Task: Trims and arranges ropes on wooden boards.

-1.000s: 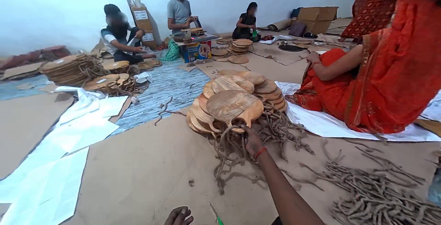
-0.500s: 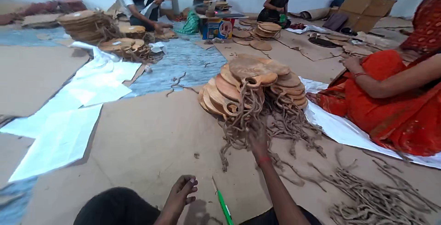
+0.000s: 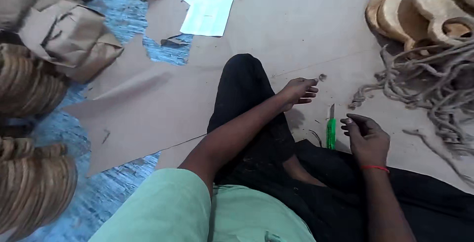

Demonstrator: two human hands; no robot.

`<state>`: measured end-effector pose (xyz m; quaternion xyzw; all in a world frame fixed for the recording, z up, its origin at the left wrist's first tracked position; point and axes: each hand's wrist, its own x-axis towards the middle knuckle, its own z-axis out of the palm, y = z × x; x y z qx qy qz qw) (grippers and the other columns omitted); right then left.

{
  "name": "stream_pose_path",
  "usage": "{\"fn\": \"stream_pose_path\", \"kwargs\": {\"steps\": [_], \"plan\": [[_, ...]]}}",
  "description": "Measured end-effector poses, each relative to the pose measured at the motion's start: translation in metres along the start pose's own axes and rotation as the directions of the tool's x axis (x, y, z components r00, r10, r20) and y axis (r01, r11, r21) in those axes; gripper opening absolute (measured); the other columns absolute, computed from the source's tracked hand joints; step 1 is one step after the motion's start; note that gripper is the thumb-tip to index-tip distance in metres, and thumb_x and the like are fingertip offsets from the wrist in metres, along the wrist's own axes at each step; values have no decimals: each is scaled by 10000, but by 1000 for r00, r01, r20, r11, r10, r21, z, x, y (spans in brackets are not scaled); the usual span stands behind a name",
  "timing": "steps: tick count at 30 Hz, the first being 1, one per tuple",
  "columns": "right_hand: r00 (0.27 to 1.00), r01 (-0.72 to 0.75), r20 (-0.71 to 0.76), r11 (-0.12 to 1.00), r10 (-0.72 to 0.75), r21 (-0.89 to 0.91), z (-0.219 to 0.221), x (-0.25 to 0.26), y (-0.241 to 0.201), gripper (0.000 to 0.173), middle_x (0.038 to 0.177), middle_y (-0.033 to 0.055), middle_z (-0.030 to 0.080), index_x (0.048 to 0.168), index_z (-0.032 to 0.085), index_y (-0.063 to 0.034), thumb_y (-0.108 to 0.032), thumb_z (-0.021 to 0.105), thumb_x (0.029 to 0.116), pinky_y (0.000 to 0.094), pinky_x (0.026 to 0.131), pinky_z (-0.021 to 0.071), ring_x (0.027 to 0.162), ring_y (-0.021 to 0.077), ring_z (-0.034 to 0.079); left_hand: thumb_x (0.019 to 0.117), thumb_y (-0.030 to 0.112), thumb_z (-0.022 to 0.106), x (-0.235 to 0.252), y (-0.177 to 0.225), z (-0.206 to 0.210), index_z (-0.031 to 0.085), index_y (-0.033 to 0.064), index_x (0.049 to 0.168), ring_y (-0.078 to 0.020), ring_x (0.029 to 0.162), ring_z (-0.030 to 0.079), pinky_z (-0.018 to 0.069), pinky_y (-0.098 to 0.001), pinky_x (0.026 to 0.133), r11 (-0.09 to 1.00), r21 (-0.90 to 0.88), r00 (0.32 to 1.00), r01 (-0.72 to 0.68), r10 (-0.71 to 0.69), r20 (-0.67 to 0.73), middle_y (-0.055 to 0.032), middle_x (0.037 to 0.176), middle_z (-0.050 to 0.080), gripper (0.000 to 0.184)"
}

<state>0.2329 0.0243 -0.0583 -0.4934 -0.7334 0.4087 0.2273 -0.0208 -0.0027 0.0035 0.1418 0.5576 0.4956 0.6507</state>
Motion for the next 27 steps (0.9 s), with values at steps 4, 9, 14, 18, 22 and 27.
{"fn": "stream_pose_path", "kwargs": {"steps": [4,9,14,18,22,27], "plan": [[977,196,93,980,-193,-20,30,-21,-22,287,1062,174,722,1236,657,7,-178,600,1024,487,810,595,881,269,715,1118,299,445,2,1,-1,501,11,1409,-174,982,645,538,-336,844,1000,-17,999,-7,6,-38,-152,1237,642,414],[927,357,175,924,-332,-136,35,-31,-32,210,1045,114,725,1130,741,-48,-173,652,987,428,756,606,848,215,710,1112,311,460,2,-2,0,512,26,1404,-160,969,647,536,-323,828,999,43,1000,-2,4,-30,-136,1224,648,411],[987,-42,132,950,87,-308,-16,-5,-17,223,1074,149,732,1165,712,-54,-217,651,1026,578,834,570,926,313,717,1112,306,459,-1,-3,0,530,17,1375,-169,992,651,541,-340,855,996,87,999,-30,31,-14,-137,1220,650,398],[947,-266,77,893,313,-363,-31,2,6,293,951,216,708,1076,713,-13,-295,657,1022,661,795,507,875,404,677,1112,299,453,-2,-4,0,525,21,1378,-160,998,649,536,-342,864,992,119,999,-29,30,-10,-120,1209,654,391],[865,-381,146,818,480,-431,-12,14,2,451,980,198,727,1123,709,-26,-446,711,961,630,853,535,924,390,703,1111,287,456,1,-4,0,527,21,1376,-178,1010,652,536,-349,869,992,121,999,-20,23,-25,-133,1212,650,382],[815,-313,242,750,527,-582,11,22,6,526,1065,228,702,1119,690,-14,-498,737,919,624,872,528,1022,413,679,1113,284,447,4,-6,-3,534,28,1358,-174,1009,658,539,-345,866,989,144,999,-17,23,-41,-121,1201,654,365]]}}
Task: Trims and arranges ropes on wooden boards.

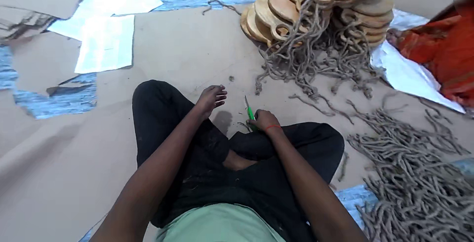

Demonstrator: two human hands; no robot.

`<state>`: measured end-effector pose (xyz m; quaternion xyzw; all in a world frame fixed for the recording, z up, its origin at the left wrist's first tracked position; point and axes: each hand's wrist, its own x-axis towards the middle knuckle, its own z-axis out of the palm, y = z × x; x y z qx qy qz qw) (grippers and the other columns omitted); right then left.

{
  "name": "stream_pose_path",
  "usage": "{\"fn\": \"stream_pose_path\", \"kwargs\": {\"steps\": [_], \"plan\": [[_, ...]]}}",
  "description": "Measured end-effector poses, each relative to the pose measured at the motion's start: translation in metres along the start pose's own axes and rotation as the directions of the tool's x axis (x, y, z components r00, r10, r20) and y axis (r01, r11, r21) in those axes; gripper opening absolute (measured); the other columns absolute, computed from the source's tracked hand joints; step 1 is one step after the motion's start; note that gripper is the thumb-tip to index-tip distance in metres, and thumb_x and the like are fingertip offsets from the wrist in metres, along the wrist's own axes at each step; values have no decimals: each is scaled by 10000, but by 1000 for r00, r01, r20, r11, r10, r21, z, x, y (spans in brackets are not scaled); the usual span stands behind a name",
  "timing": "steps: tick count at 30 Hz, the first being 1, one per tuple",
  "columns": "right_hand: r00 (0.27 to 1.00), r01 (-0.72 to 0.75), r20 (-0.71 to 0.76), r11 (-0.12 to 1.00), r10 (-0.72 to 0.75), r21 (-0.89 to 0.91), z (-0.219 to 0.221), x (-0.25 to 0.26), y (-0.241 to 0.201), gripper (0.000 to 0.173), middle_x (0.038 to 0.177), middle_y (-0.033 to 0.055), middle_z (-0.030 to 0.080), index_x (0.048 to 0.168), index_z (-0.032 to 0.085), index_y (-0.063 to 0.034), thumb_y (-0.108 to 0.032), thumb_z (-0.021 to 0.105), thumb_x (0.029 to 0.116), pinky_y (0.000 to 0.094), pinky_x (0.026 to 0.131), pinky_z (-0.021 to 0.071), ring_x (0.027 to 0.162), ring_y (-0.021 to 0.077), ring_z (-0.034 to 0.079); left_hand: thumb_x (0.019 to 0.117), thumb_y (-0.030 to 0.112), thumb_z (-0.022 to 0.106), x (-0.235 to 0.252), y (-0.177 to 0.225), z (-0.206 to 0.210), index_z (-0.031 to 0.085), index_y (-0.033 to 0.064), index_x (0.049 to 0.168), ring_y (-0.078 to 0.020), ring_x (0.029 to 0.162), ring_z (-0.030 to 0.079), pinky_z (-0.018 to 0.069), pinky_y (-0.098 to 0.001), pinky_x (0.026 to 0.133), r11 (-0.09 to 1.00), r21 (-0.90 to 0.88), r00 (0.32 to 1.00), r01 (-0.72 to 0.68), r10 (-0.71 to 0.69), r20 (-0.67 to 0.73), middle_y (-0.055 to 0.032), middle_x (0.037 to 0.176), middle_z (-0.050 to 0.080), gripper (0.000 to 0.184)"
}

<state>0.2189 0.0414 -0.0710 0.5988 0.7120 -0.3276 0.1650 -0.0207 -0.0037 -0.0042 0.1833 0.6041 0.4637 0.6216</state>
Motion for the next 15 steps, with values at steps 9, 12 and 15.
{"fn": "stream_pose_path", "kwargs": {"steps": [9,12,15], "plan": [[1000,15,-7,1000,-15,-10,1,5,-2,427,1056,225,697,1093,686,-29,-421,733,929,633,844,528,1018,414,678,1110,274,450,1,-1,1,532,31,1350,-186,1032,659,538,-366,884,999,44,999,-20,21,-26,-121,1206,660,352],[999,2,-45,1000,-2,-15,-1,-1,-4,387,1052,208,704,1106,682,-49,-405,701,953,621,837,528,1018,403,682,1109,279,458,3,-2,2,539,31,1336,-188,1024,662,543,-364,877,999,44,1000,-18,18,-16,-122,1199,658,346],[968,61,-252,967,3,247,-5,-5,0,377,1073,199,713,1203,660,-37,-358,660,1005,628,882,522,1015,397,689,1108,277,464,4,-2,5,543,30,1332,-186,1007,660,542,-358,866,999,51,1000,-15,15,-2,-129,1191,657,343]]}}
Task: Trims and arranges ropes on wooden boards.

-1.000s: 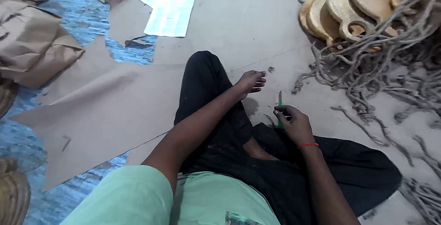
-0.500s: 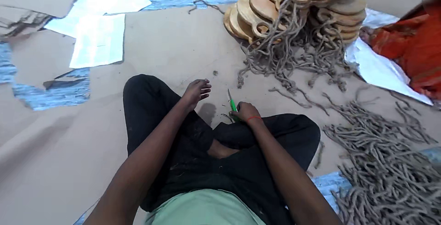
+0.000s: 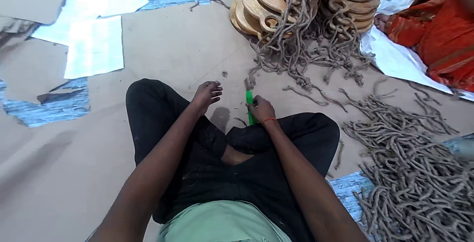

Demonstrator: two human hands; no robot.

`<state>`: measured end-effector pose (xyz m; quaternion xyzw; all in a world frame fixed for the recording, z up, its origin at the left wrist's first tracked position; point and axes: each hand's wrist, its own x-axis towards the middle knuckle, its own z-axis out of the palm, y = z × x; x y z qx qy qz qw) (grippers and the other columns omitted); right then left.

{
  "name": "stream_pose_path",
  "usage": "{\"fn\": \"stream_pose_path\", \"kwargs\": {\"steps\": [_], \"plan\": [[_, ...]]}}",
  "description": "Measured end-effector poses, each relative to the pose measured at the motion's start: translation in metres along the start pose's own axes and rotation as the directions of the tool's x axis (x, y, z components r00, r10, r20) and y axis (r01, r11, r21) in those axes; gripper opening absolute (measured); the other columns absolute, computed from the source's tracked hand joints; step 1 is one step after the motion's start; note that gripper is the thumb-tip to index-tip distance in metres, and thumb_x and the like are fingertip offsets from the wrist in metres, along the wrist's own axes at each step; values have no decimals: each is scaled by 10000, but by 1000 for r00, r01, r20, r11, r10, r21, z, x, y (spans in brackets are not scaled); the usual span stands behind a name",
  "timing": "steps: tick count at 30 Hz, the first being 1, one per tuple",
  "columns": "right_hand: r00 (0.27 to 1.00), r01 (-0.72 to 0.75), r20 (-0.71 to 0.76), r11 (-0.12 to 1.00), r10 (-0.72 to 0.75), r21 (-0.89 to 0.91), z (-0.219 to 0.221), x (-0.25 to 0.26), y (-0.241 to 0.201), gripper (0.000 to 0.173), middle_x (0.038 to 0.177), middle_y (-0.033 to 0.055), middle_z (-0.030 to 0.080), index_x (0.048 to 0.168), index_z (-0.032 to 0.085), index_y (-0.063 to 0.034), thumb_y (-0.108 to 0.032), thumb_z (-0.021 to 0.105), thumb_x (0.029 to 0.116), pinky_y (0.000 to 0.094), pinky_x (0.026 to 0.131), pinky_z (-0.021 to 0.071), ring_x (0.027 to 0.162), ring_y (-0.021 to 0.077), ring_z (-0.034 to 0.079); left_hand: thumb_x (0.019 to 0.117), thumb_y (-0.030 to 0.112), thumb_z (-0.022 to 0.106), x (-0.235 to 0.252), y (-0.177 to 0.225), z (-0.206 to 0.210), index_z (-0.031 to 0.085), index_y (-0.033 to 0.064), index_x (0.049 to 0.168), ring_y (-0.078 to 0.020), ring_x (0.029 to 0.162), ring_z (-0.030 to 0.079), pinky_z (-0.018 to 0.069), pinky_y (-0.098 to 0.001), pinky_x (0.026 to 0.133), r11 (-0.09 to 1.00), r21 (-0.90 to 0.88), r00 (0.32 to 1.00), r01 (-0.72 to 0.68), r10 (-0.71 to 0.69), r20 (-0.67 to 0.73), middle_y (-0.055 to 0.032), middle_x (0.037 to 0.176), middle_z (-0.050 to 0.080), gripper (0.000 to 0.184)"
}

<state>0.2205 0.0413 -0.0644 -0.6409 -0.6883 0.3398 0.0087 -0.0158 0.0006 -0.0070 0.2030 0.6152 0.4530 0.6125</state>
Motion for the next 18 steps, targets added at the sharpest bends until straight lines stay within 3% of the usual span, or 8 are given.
{"fn": "stream_pose_path", "kwargs": {"steps": [2,4,6,8,12,13,15,18], "plan": [[989,71,-143,960,-33,272,-3,3,6,384,1125,220,699,1263,626,2,-305,634,1032,612,912,527,1016,383,692,1109,283,464,-1,0,0,546,34,1336,-181,1008,661,543,-352,864,1000,5,1000,-2,2,-2,-126,1193,658,347],[974,165,-219,828,-52,536,-4,3,8,357,1167,223,663,1321,567,27,-229,551,1073,513,880,554,977,312,688,1110,281,462,-1,0,-1,545,28,1338,-180,1008,662,544,-349,864,1000,4,1000,-5,5,0,-126,1196,658,350],[980,171,-194,644,-35,746,-9,-5,6,377,1215,188,622,1413,501,-1,-220,430,1115,417,819,610,941,243,708,1110,274,464,-3,1,-3,547,24,1335,-173,996,659,545,-339,851,1000,-1,1000,-10,10,-6,-125,1191,653,347],[996,66,-88,526,17,848,-18,-23,2,411,1187,117,616,1463,473,-85,-303,385,1125,356,738,603,863,182,690,1109,265,468,-9,7,-6,548,23,1331,-176,1005,654,541,-340,856,1000,-3,1000,-15,15,-14,-128,1200,648,338],[996,-4,61,691,-58,723,-29,-74,0,463,938,21,598,1489,451,-159,-366,508,1078,230,496,427,581,77,493,1110,222,458,-39,42,-27,555,-7,1311,-195,1077,660,553,-380,915,957,203,975,-208,186,124,-144,1229,648,320],[992,-7,98,729,-82,685,-30,-86,1,456,876,20,600,1491,438,-185,-357,520,1077,226,460,398,537,83,469,1102,201,468,-47,54,-37,567,-12,1292,-196,1070,663,560,-385,910,898,308,946,-314,267,184,-142,1217,650,302],[978,38,133,760,-163,649,-30,-93,5,412,856,35,647,1469,417,-155,-254,502,1079,251,457,444,536,117,530,1076,195,508,-60,82,-64,594,-3,1261,-185,1040,677,576,-376,888,658,543,852,-522,426,303,-132,1194,663,285],[930,190,164,811,-330,553,-29,-87,-1,367,1044,52,703,1410,526,-121,-236,514,1062,335,612,580,723,170,671,1061,256,570,-76,120,-108,610,4,1259,-241,1102,678,566,-448,942,320,804,813,-501,492,311,-157,1196,675,324]]}}
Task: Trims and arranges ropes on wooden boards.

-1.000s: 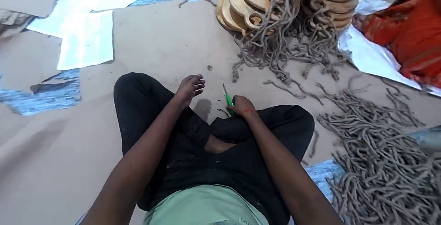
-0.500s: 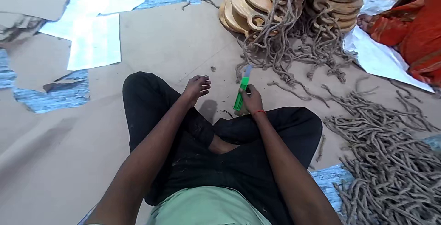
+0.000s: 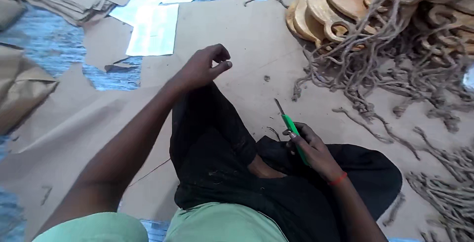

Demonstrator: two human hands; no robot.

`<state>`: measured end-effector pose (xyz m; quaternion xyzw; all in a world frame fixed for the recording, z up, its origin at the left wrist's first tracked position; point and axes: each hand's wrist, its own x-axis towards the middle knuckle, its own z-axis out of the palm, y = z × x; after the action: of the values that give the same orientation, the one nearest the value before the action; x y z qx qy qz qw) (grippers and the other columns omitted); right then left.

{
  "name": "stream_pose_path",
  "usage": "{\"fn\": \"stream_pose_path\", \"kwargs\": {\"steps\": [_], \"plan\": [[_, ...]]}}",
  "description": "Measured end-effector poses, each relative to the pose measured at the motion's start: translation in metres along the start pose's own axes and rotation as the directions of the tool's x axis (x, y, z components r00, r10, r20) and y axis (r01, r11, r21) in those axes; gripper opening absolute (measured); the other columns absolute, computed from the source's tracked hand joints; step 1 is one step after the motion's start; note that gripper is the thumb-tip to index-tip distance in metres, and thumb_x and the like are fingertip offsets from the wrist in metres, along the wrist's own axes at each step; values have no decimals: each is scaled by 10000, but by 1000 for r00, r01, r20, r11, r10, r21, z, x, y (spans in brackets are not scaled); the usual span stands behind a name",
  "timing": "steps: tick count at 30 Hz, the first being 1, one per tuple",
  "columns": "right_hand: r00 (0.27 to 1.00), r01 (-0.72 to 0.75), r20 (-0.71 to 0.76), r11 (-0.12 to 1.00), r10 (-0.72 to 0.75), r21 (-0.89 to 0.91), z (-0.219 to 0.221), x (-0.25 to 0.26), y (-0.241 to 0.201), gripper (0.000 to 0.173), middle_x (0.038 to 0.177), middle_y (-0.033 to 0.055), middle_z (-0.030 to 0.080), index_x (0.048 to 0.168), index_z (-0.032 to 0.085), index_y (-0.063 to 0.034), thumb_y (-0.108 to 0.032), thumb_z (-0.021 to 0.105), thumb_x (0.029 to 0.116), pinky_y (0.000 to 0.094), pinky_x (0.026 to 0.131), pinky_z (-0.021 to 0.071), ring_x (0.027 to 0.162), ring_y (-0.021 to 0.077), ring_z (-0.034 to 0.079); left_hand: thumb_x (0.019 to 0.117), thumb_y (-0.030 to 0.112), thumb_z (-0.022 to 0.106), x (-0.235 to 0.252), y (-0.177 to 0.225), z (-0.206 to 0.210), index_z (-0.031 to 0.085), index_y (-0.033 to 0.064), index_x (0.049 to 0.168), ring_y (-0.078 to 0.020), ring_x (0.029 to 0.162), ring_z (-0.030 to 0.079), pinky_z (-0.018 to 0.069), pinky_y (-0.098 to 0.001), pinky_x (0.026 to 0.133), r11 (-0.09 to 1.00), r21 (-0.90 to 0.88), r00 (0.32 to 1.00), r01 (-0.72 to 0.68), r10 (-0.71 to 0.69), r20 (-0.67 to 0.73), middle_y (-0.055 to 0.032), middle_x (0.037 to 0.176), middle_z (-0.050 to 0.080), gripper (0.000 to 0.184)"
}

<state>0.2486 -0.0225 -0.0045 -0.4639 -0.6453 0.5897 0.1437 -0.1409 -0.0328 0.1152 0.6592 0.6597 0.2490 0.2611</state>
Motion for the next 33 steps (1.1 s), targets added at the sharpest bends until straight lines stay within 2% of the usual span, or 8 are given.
{"fn": "stream_pose_path", "kwargs": {"steps": [3,5,7,12,16,23,29,33], "plan": [[974,210,121,964,-192,-161,14,19,-13,358,1156,35,646,1345,625,-113,-266,519,1040,376,751,596,880,156,670,1020,403,625,-8,-29,-26,600,8,1315,-392,1235,594,452,-610,1054,959,259,985,116,-144,91,-223,1278,636,493],[944,297,192,946,-270,-132,30,31,-29,344,1116,12,687,1341,625,-128,-252,480,1054,329,716,617,827,125,692,961,493,678,-19,-55,-18,626,52,1333,-408,1241,588,446,-639,1052,947,301,969,113,-172,177,-217,1301,629,580],[902,381,271,916,-337,-127,49,38,-48,335,1030,12,713,1334,617,-127,-230,467,1052,305,630,609,725,109,683,915,535,701,-31,-76,-5,644,96,1347,-366,1259,591,455,-616,1046,964,258,976,58,-109,186,-175,1362,619,618],[670,692,590,666,-451,-277,82,29,-76,402,1194,3,636,1384,646,-220,-259,618,985,344,756,606,925,109,661,849,534,751,-37,-86,-9,671,127,1347,-327,1326,550,434,-579,1094,981,156,969,-119,80,235,-133,1423,597,648],[570,725,674,673,-469,-145,82,3,-58,251,1145,-73,695,1193,756,-270,-281,708,948,285,790,613,949,48,682,841,468,791,-35,-86,-7,729,159,1270,-301,1326,544,437,-537,1096,982,149,975,-117,85,204,-88,1411,613,533],[655,614,655,770,-378,-170,70,-21,-27,212,1183,-51,715,1150,775,-240,-253,724,945,296,883,600,1045,69,687,897,341,763,-39,-86,5,789,141,1082,-252,1270,592,473,-515,1057,973,115,979,-202,196,58,-37,1265,704,274],[799,558,406,800,-444,-221,57,2,-30,283,1046,-76,733,1206,726,-178,-328,634,984,262,790,613,886,24,692,918,346,740,-41,-85,6,803,159,1012,-245,1261,597,463,-523,1055,980,108,986,-166,163,30,-15,1226,722,219],[762,641,350,715,-545,-280,60,39,-49,311,1161,-16,711,1313,685,-175,-189,602,1014,330,862,604,977,88,693,921,356,746,-35,-79,4,807,165,999,-253,1238,597,461,-537,1032,988,119,994,-97,88,71,-12,1209,725,216]]}}
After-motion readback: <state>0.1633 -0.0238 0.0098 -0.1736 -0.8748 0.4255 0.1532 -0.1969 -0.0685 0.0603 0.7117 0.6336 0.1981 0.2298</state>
